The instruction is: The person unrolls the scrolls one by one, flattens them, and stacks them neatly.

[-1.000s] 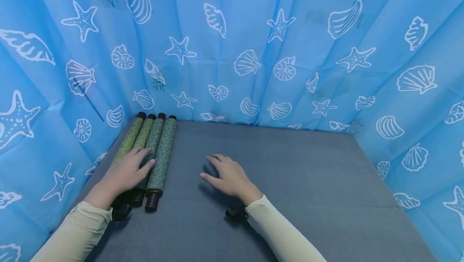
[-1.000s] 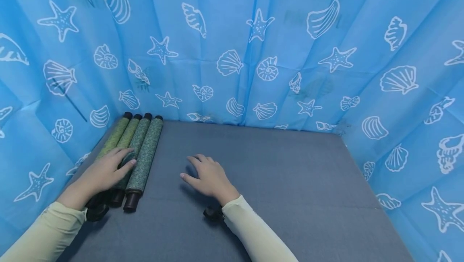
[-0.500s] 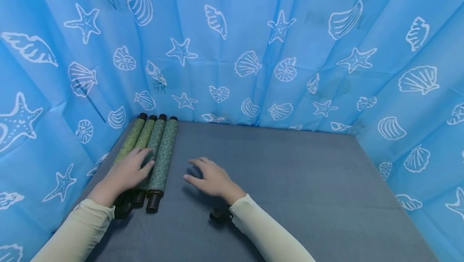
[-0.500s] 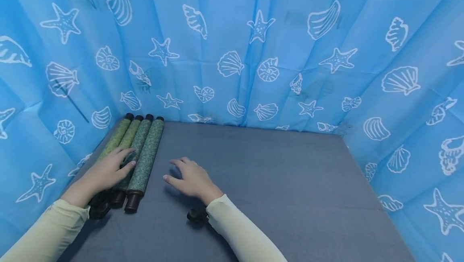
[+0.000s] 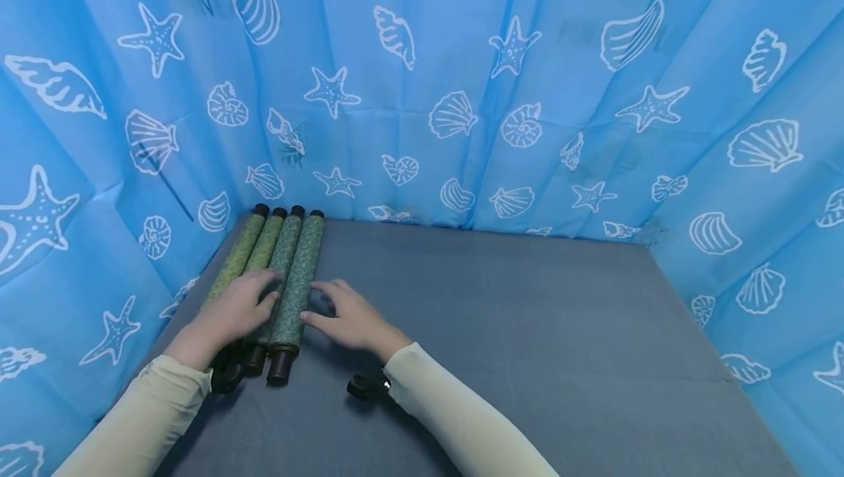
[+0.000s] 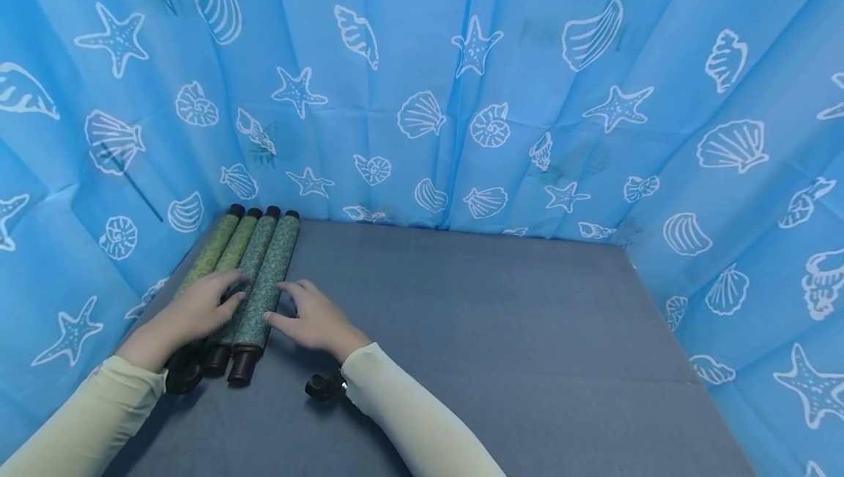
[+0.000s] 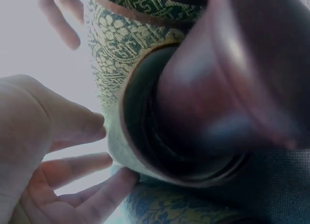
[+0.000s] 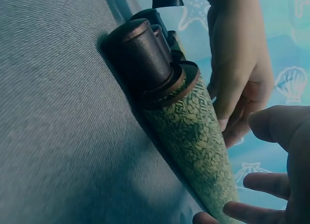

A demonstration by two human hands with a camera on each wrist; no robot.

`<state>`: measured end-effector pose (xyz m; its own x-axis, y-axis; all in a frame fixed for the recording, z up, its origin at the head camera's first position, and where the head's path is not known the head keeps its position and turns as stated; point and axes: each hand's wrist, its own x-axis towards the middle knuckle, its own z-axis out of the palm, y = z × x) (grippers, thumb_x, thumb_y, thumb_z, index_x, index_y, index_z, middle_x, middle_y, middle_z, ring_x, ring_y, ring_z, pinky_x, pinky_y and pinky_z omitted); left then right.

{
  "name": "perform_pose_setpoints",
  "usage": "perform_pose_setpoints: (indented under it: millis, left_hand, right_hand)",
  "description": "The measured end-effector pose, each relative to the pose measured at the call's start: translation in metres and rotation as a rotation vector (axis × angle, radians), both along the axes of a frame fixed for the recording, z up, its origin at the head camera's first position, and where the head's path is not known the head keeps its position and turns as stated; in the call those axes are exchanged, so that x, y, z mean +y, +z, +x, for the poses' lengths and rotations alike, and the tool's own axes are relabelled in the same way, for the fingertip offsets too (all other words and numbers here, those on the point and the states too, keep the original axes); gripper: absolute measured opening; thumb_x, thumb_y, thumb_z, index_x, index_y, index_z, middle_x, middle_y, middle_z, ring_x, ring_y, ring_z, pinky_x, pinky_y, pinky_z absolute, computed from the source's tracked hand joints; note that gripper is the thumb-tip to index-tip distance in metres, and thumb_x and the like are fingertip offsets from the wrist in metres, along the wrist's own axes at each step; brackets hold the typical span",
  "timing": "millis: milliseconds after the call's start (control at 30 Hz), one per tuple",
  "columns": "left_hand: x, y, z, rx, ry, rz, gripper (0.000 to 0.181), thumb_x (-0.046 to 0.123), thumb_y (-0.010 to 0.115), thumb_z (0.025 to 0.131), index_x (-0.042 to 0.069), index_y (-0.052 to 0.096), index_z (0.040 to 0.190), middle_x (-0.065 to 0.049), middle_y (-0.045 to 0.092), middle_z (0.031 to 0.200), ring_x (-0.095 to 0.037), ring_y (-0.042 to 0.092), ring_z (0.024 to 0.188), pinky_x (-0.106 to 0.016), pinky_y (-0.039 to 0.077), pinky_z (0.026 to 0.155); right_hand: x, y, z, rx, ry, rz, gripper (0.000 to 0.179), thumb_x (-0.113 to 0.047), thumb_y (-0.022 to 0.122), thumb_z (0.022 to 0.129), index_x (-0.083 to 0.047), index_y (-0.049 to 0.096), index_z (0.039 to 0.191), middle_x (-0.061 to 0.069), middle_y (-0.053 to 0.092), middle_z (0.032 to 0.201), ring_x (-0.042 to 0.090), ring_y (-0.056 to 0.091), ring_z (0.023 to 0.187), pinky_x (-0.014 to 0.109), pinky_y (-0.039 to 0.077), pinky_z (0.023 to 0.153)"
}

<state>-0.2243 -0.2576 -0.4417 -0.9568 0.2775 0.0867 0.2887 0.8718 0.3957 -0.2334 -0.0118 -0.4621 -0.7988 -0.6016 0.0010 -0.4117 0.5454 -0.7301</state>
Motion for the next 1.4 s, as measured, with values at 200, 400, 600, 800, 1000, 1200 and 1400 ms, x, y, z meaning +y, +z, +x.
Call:
perform_pose_setpoints:
  millis: [200,400,600,800,1000,1200,1400]
  left_hand:
    - [-0.001,0.005,-0.003,0.003,-0.024,0.008,0.034,0.005,0.059,0.104,-0.010,0.065,0.135,-0.036,0.061,0.140,-0.056,0.056,0.132,-0.070,0.045,0.110]
    - [-0.001,0.004,-0.002,-0.022,-0.014,0.015,0.039,0.007,0.062,0.103,-0.010,0.061,0.139,-0.034,0.062,0.140,-0.055,0.057,0.131,-0.070,0.048,0.107]
    - [0.000,0.001,-0.001,-0.037,0.023,0.000,0.039,0.007,0.062,0.103,-0.011,0.061,0.138,-0.036,0.061,0.139,-0.056,0.056,0.131,-0.070,0.047,0.107]
    - [0.003,0.001,-0.005,-0.070,0.067,-0.014,0.044,0.009,0.061,0.104,-0.015,0.058,0.141,-0.039,0.058,0.141,-0.058,0.055,0.132,-0.070,0.047,0.106]
    - [0.004,0.004,-0.010,-0.135,0.090,0.033,0.050,0.010,0.061,0.104,-0.017,0.052,0.145,-0.033,0.069,0.113,-0.036,0.069,0.080,-0.051,0.057,0.074]
    - [0.005,0.005,-0.011,-0.199,0.093,0.035,0.053,0.011,0.058,0.106,-0.017,0.047,0.149,-0.029,0.071,0.106,-0.017,0.048,0.052,-0.037,0.046,0.059]
    - [0.006,0.002,-0.012,-0.142,0.077,0.008,0.051,0.009,0.060,0.105,-0.017,0.051,0.147,-0.040,0.054,0.147,-0.048,0.067,0.115,-0.052,0.055,0.084]
  right_hand:
    - [-0.017,-0.001,-0.008,0.028,-0.009,0.028,0.068,-0.055,0.055,0.107,-0.023,0.039,0.165,0.005,0.043,0.164,0.022,0.056,0.140,0.042,0.053,0.110]
    - [-0.027,-0.006,-0.012,0.003,-0.021,0.034,0.068,-0.053,0.056,0.107,-0.025,0.037,0.166,0.006,0.040,0.165,0.022,0.056,0.140,0.042,0.054,0.109]
    - [-0.034,-0.007,-0.015,-0.007,-0.010,0.010,0.068,-0.050,0.056,0.108,-0.022,0.038,0.166,0.009,0.039,0.166,0.024,0.053,0.143,0.042,0.051,0.113]
    - [-0.038,-0.006,-0.019,-0.035,-0.021,-0.018,0.068,-0.046,0.059,0.107,-0.022,0.037,0.167,0.010,0.035,0.168,0.026,0.047,0.149,0.044,0.048,0.118]
    - [-0.041,-0.006,-0.022,-0.077,-0.034,-0.036,0.069,-0.044,0.060,0.107,-0.021,0.034,0.167,0.013,0.029,0.170,0.030,0.043,0.153,0.047,0.046,0.119]
    - [-0.044,-0.007,-0.021,-0.089,-0.043,-0.039,0.073,-0.048,0.062,0.105,-0.021,0.034,0.168,0.014,0.026,0.172,0.031,0.041,0.154,0.047,0.046,0.119]
    - [-0.048,-0.002,-0.018,-0.072,-0.063,-0.037,0.085,-0.049,0.074,0.098,-0.019,0.036,0.167,0.014,0.030,0.170,0.029,0.043,0.152,0.043,0.049,0.116]
